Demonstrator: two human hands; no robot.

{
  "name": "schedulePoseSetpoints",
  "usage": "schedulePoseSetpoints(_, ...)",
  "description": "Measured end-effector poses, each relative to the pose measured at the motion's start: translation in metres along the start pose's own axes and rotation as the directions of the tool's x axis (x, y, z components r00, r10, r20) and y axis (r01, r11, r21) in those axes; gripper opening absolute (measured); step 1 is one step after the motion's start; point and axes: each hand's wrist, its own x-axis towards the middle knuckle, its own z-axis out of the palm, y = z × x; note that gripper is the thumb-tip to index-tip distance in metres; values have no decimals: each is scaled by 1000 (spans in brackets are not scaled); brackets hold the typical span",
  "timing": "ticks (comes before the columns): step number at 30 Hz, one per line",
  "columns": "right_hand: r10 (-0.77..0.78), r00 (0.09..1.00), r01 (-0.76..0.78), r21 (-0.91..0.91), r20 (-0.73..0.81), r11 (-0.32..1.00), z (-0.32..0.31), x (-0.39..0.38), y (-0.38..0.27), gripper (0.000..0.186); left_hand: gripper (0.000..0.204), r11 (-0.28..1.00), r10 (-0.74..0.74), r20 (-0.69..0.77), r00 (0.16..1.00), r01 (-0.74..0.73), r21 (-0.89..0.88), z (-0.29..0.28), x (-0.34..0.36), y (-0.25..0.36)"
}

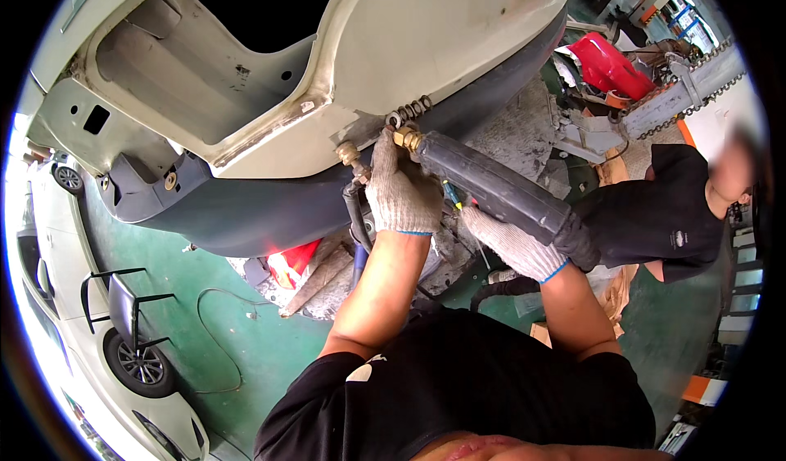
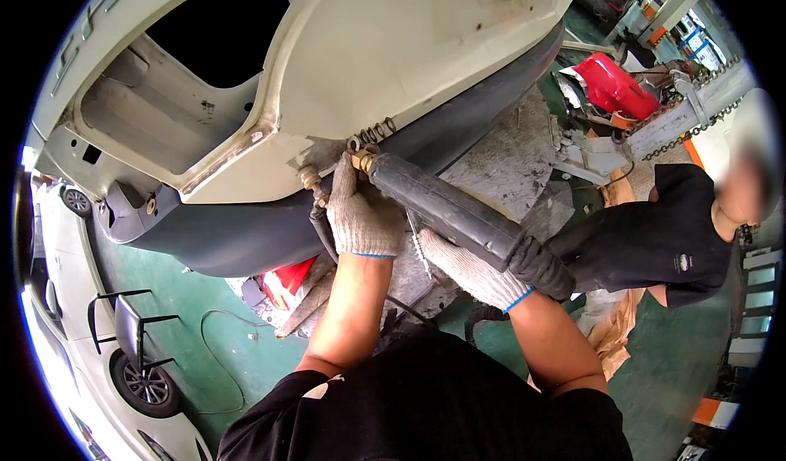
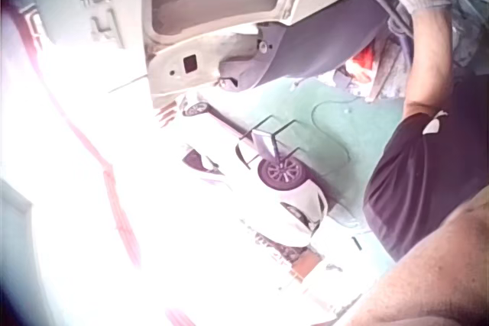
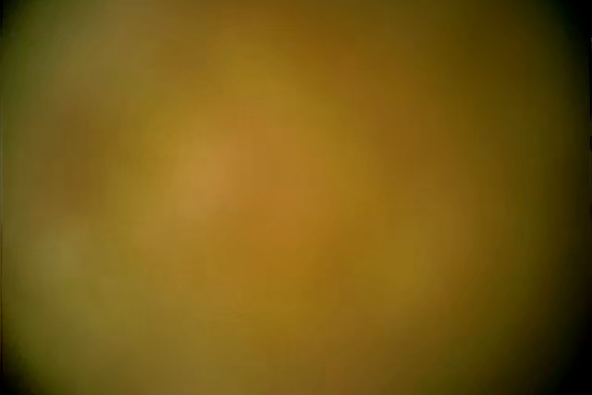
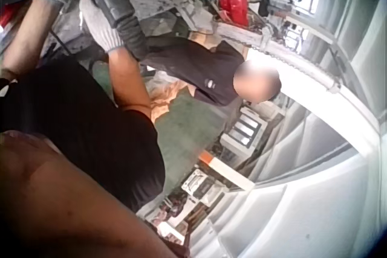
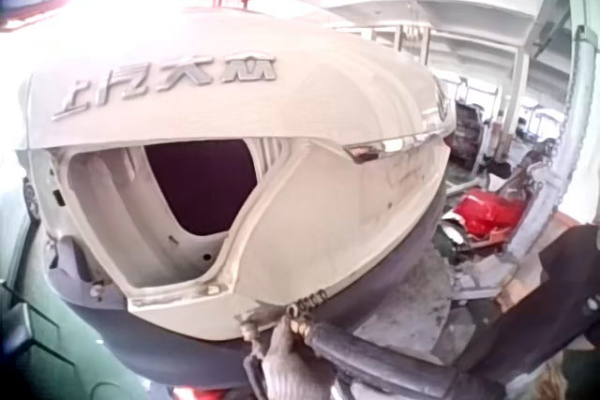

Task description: The person uses an angle grinder to smooth the edge of a car bumper, then uses a hammer to tap the bumper into alignment. They later use a heat gun to apply heat to the bumper's edge and a ratchet to tighten fasteners, while another person assists by holding the bumper.

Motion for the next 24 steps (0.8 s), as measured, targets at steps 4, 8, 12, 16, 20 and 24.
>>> schedulePoseSetpoints(4,18,999,-16,-72,30,997,-3,1,-2,36,22,1000,5,58,998,-4,-17,-5,4,-1)
schedulePoseSetpoints(8,1,1000,1,-100,21,995,-8,3,-2,36,22,999,6,43,999,-4,-54,-3,3,-2)
schedulePoseSetpoints(12,80,993,-69,-120,92,990,-17,10,-9,36,22,1000,-22,19,1000,23,-18,-3,2,-2)
schedulePoseSetpoints(16,213,965,-206,-64,153,977,-25,12,-18,36,23,1000,0,-14,1000,0,-8,-5,7,-5)
schedulePoseSetpoints(20,34,998,-35,17,58,999,-25,14,-3,26,25,1000,2,69,998,-3,22,-13,10,-6)
schedulePoseSetpoints(24,-93,995,93,-10,25,996,-29,18,-5,26,26,1000,-25,25,999,25,-13,-9,6,-6)
